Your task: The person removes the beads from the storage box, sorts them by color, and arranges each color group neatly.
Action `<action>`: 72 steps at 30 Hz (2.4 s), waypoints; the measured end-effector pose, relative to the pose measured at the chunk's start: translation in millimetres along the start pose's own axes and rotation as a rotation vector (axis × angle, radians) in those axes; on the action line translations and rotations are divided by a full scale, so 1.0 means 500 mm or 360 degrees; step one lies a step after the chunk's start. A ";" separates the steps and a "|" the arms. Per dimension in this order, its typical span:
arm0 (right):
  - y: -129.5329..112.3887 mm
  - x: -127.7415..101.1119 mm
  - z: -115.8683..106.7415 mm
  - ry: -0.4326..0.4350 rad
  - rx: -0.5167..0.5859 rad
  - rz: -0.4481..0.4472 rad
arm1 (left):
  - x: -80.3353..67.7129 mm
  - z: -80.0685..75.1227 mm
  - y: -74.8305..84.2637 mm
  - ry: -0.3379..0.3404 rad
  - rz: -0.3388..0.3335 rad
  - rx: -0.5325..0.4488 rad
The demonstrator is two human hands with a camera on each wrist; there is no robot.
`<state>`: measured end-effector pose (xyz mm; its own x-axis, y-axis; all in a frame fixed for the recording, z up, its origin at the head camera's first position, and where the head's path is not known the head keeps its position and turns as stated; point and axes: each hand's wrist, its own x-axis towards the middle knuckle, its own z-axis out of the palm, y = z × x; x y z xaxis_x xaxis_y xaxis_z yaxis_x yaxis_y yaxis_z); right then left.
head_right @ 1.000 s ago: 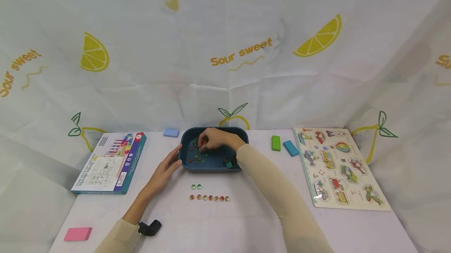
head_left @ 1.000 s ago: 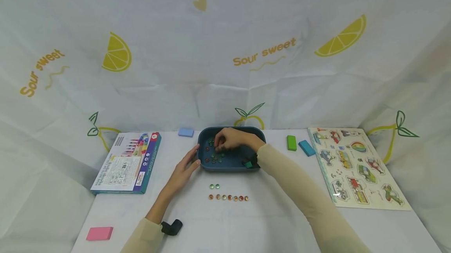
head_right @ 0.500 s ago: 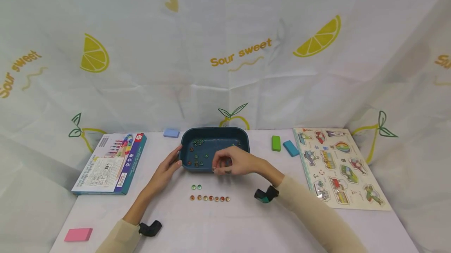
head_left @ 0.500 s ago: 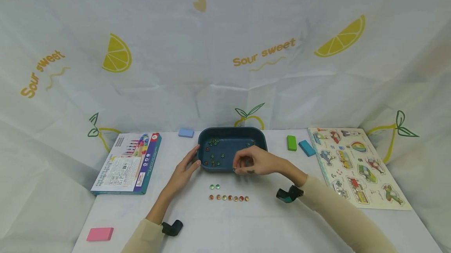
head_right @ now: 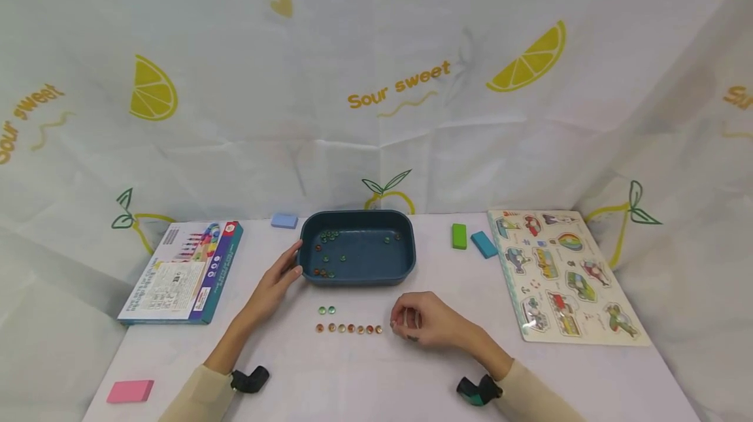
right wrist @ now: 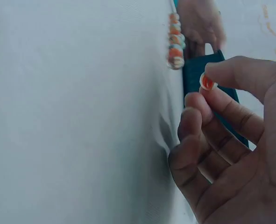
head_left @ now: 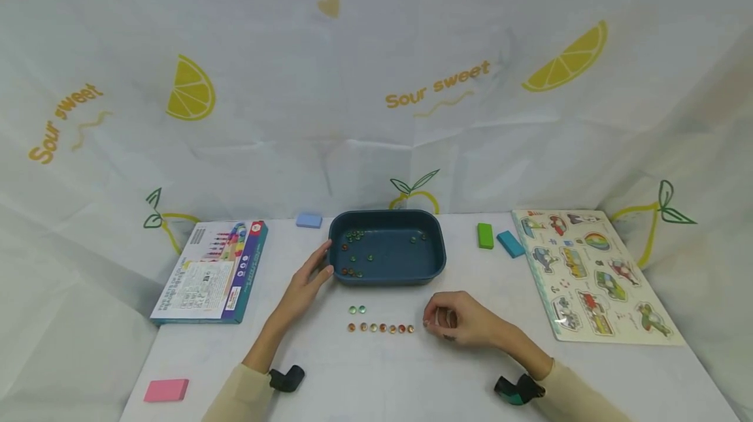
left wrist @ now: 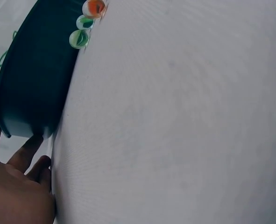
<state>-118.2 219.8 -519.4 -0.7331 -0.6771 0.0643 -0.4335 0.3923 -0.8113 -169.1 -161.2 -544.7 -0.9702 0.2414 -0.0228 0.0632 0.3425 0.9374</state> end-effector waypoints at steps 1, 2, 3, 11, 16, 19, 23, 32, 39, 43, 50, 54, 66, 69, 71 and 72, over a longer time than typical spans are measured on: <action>0.001 0.001 0.004 0.0006 -0.0035 -0.0007 | 0.000 0.000 0.000 0.0001 -0.0001 0.0001; 0.000 0.002 0.008 0.0010 -0.0064 -0.0006 | 0.001 0.000 0.000 0.0001 -0.0001 0.0001; 0.000 0.003 0.011 0.0013 -0.0100 -0.0001 | 0.001 0.000 0.000 0.0002 -0.0004 0.0000; -0.009 0.010 0.030 0.0014 -0.0367 0.0052 | -0.002 -0.001 0.001 -0.0004 -0.0024 -0.0002; -0.013 0.010 0.029 -0.0005 -0.0394 0.0051 | -0.003 -0.002 0.001 -0.0002 -0.0006 -0.0004; -0.014 0.011 0.018 -0.0043 -0.0341 0.0058 | -0.002 -0.001 0.002 -0.0002 -0.0006 -0.0003; -0.028 0.019 -0.017 -0.0065 -0.0200 0.0033 | -0.002 0.000 0.004 -0.0009 -0.0010 -0.0004; -0.063 0.147 -0.113 0.0050 -0.0013 -0.0062 | -0.003 0.001 0.002 -0.0004 -0.0005 -0.0003; -0.045 0.311 -0.139 -0.0049 -0.0014 0.0012 | -0.003 -0.002 -0.002 -0.0007 -0.0033 -0.0004; -0.031 0.381 -0.118 -0.0184 -0.0058 0.0047 | -0.002 -0.003 -0.004 -0.0008 -0.0040 -0.0009; -0.013 0.444 -0.078 -0.0408 -0.0076 0.0143 | -0.001 -0.001 -0.006 -0.0018 -0.0023 -0.0024; -0.004 0.459 -0.065 -0.0489 -0.0116 0.0133 | -0.002 -0.001 -0.005 -0.0011 -0.0016 -0.0018; 0.012 0.466 -0.044 -0.0579 -0.0236 0.0205 | -0.002 0.003 -0.011 -0.0012 -0.0028 -0.0029; 0.018 0.467 -0.041 -0.0583 -0.0263 0.0195 | -0.002 0.004 -0.011 -0.0012 -0.0016 -0.0025; 0.018 0.467 -0.040 -0.0583 -0.0263 0.0191 | -0.002 0.004 -0.010 -0.0009 -0.0009 -0.0025; 0.018 0.466 -0.041 -0.0584 -0.0269 0.0189 | -0.002 0.005 -0.010 -0.0008 -0.0009 -0.0025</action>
<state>-303.7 78.0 -499.9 -0.5610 -0.7860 -0.2597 -0.4596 0.5566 -0.6920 -167.9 -161.1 -550.1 -0.9693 0.2439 -0.0301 0.0537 0.3298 0.9425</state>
